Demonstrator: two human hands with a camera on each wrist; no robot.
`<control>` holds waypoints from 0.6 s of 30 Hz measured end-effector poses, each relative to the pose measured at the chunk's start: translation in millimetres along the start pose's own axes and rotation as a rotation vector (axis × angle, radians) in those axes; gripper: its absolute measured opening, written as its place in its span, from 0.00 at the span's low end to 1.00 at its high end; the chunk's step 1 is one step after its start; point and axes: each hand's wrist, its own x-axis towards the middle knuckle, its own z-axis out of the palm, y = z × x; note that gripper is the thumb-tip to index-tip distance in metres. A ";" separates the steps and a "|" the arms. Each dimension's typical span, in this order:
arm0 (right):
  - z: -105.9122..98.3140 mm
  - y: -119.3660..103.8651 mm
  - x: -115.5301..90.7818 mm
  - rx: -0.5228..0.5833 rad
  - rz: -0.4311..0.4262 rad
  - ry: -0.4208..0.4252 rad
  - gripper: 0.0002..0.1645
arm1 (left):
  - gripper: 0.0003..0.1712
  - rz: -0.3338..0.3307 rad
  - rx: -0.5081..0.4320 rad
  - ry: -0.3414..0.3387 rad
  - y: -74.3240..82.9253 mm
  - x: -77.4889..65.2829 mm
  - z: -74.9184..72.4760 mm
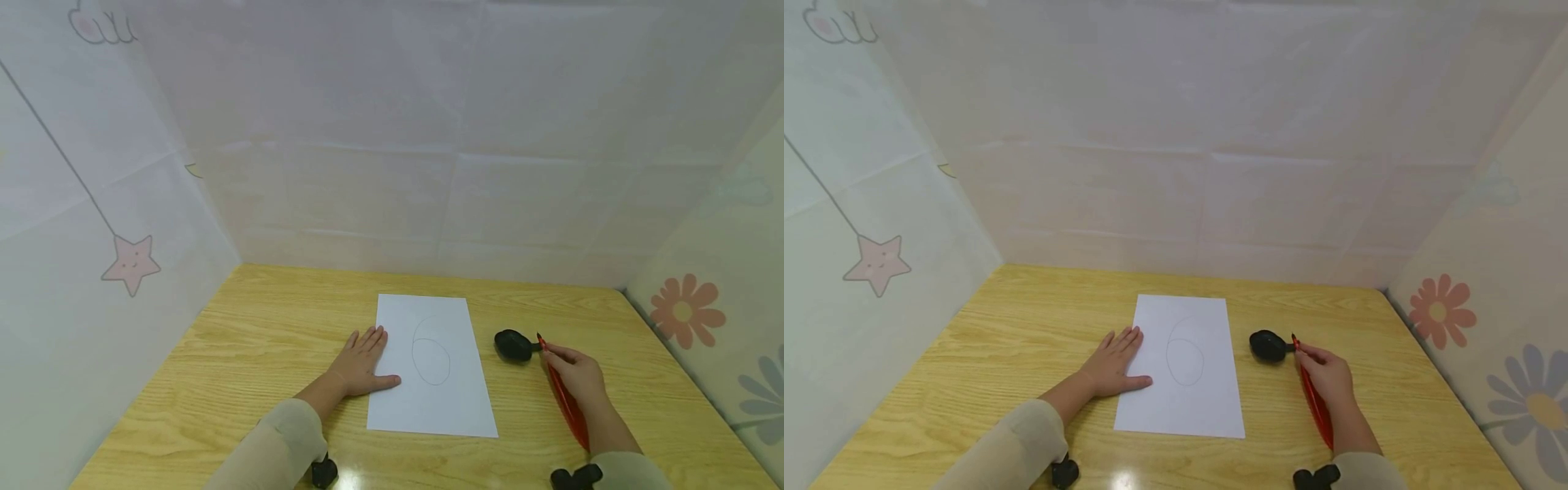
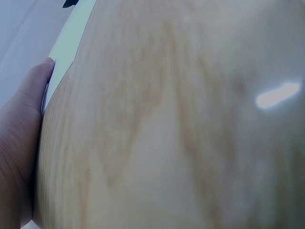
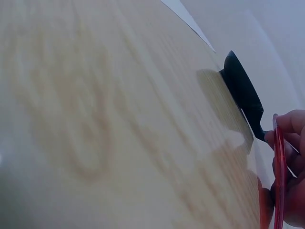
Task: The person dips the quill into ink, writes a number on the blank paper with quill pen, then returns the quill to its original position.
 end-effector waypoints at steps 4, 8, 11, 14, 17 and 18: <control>1.7 -1.3 -0.9 -0.022 -0.012 0.007 0.40 | 0.59 0.002 0.004 0.006 -0.5 0.1 -0.3; 2.3 -3.5 -2.5 -0.063 -0.023 0.006 0.39 | 0.59 0.004 0.000 0.007 -0.3 -0.1 -0.9; 2.5 -4.6 -3.3 -0.092 -0.025 -0.001 0.38 | 0.59 0.002 0.002 0.000 0.0 -0.3 -1.1; 2.4 -5.7 -3.4 -0.128 -0.029 -0.006 0.38 | 0.59 -0.003 0.004 -0.003 0.7 -1.0 -2.0; 2.7 -5.9 -2.7 -0.162 -0.036 -0.004 0.38 | 0.59 -0.008 0.005 -0.004 1.4 -1.6 -3.2; 2.8 -5.8 -2.4 -0.170 -0.036 -0.005 0.37 | 0.59 -0.008 0.006 -0.004 1.5 -1.6 -3.4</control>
